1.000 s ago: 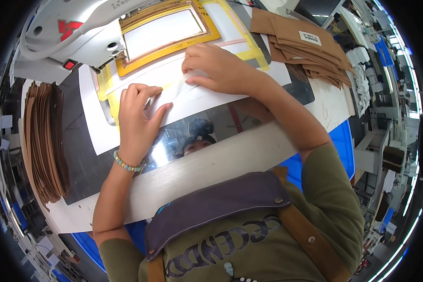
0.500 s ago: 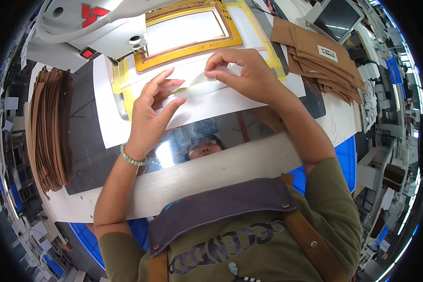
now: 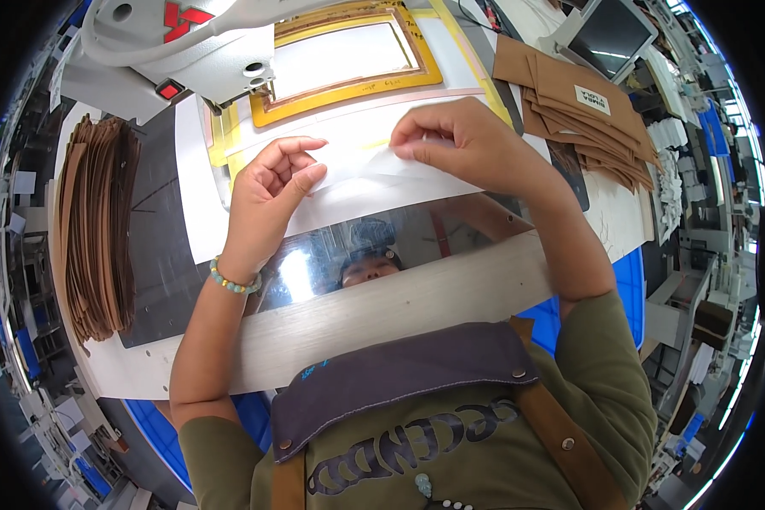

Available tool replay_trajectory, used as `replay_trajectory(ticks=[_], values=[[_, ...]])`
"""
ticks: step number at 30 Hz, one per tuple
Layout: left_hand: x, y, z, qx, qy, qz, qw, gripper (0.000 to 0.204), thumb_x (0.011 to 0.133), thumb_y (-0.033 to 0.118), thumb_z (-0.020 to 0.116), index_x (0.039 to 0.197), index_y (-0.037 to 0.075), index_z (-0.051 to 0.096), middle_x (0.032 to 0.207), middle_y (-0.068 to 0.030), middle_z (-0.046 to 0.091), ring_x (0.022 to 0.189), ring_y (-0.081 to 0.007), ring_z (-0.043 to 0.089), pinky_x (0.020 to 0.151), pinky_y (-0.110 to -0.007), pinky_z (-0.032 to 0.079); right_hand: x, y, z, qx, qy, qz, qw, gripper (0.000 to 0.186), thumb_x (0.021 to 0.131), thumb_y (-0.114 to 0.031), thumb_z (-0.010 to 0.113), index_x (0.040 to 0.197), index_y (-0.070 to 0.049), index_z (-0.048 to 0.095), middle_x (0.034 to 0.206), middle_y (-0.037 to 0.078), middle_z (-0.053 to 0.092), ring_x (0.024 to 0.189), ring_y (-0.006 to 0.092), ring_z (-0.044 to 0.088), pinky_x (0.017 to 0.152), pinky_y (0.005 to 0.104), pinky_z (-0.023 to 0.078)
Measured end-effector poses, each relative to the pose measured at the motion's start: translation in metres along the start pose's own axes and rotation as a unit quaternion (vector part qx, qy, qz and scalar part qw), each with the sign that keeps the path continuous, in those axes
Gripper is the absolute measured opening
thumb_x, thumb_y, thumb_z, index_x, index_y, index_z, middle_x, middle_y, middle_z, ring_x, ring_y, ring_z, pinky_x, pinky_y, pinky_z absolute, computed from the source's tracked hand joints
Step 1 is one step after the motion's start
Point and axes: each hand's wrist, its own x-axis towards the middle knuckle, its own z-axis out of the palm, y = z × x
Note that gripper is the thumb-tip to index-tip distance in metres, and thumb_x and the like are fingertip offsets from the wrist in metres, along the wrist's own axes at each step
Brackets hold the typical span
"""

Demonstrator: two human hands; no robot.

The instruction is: Sewing leather pieces and applying labels using an industrial sewing machine.

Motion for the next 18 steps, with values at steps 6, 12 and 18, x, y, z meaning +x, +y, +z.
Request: replay_trajectory(ticks=[6,12,18], values=[[0.002,-0.002,0.01,0.101,0.006,0.007,0.995,0.041,0.098,0.002,0.076,0.137,0.001,0.064,0.097,0.0018,0.069,0.09,-0.0033,0.064,0.08,-0.019,0.05,0.02,0.018,0.021,-0.164,0.086,-0.151,0.971,0.034,0.099,-0.033,0.069,0.111,-0.001,0.075,0.115,0.015,0.076,0.102,0.0273,0.071,0.087,0.0386,0.056],[0.0,0.008,0.004,0.194,0.009,0.055,0.979,0.043,0.097,0.001,0.076,0.138,0.001,0.064,0.097,-0.0032,0.072,0.089,-0.0062,0.066,0.08,-0.022,0.052,0.043,0.009,0.034,0.027,-0.041,-0.131,0.99,0.027,0.094,-0.022,0.077,0.112,-0.001,0.074,0.109,0.012,0.077,0.102,0.0234,0.071,0.095,0.037,0.054],[-0.001,0.019,-0.041,0.411,0.037,0.202,0.888,0.03,0.09,0.003,0.08,0.12,0.002,0.074,0.103,-0.0107,0.077,0.09,-0.0218,0.073,0.08,-0.032,0.059,0.077,0.004,-0.032,0.065,-0.013,-0.017,0.998,0.014,0.097,-0.011,0.073,0.101,0.001,0.077,0.094,0.008,0.078,0.087,0.013,0.072,0.083,0.0295,0.057]])
